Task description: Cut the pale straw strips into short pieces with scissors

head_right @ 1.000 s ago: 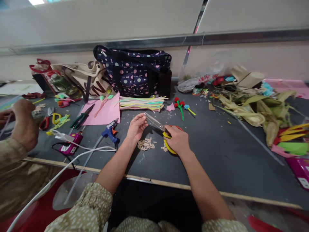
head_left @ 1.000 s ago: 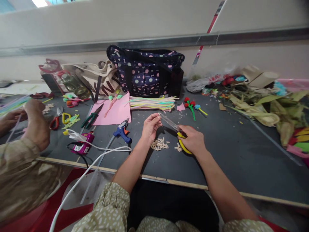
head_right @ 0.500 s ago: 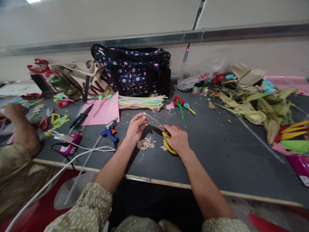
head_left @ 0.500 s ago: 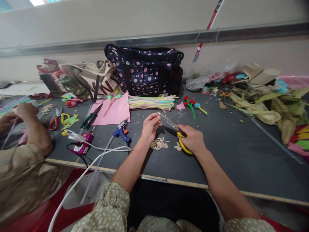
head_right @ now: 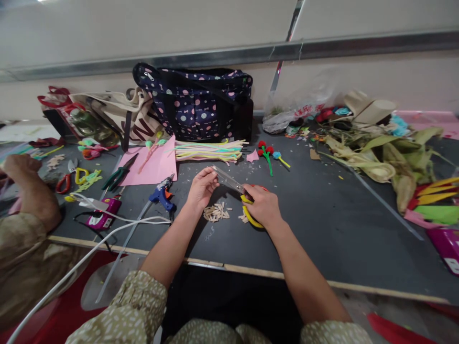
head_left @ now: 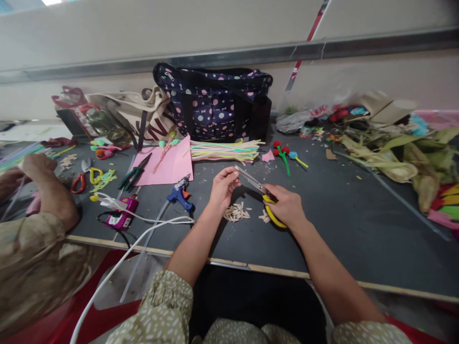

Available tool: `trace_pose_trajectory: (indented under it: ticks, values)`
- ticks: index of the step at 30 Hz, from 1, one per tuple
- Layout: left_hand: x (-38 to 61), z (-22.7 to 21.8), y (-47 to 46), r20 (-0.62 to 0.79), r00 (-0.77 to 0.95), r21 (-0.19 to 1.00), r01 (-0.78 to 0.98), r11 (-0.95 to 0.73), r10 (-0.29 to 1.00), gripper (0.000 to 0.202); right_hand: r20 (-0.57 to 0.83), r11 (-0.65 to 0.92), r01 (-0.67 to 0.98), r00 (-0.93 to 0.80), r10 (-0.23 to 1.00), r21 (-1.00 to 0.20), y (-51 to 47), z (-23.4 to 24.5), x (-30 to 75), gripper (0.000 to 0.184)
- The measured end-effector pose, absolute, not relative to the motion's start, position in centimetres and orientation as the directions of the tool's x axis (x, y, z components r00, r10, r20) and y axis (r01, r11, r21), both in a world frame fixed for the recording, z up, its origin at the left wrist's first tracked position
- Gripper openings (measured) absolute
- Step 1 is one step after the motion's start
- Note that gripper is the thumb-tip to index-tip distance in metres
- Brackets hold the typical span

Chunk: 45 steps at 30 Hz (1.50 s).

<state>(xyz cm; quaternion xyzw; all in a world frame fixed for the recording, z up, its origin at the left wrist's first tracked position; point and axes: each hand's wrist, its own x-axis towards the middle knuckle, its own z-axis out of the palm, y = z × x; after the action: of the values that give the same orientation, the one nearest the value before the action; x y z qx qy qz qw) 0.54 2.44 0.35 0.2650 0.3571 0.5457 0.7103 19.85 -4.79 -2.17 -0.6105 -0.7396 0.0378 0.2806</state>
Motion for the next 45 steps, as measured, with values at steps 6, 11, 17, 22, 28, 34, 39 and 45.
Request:
trace_pose_trajectory:
  ticks: [6,11,17,22,28,34,39,45]
  values:
    - [0.54,0.49,2.35,-0.213,0.151,0.767,-0.586,0.261,0.965,0.031,0.362,0.243,0.884,-0.092,0.928,-0.398,-4.83,-2.14,19.84,0.03]
    - [0.52,0.34,2.43,-0.226,0.147,0.771,-0.578,0.269,0.963,0.032,0.365,0.25,0.882,-0.097,0.926,-0.4,-4.83,-2.13,19.86,0.029]
    - [0.5,0.3,2.45,-0.207,0.15,0.767,-0.588,0.255,0.967,0.032,0.351,0.238,0.889,-0.094,0.931,-0.392,-4.91,-2.04,19.85,0.026]
    - [0.5,0.36,2.4,-0.211,0.142,0.776,-0.578,0.254,0.967,0.033,0.342,0.235,0.896,-0.101,0.934,-0.377,-5.0,-1.93,19.75,0.022]
    - [0.49,0.55,2.41,-0.199,0.145,0.787,-0.566,0.246,0.969,0.034,0.382,0.164,0.906,-0.003,0.924,-0.39,-4.66,-2.23,20.36,0.032]
    - [0.35,0.72,2.49,-0.202,0.137,0.773,-0.585,0.243,0.97,0.034,0.362,0.176,0.91,-0.031,0.932,-0.376,-4.66,-1.94,20.38,0.034]
    - [0.2,0.47,2.64,-0.192,0.132,0.777,-0.585,0.233,0.972,0.034,0.345,0.201,0.908,-0.068,0.936,-0.367,-4.83,-1.72,20.03,0.028]
    - [0.17,0.36,2.65,-0.201,0.135,0.76,-0.603,0.241,0.97,0.032,0.355,0.217,0.909,-0.084,0.931,-0.355,-4.81,-1.77,20.08,0.024]
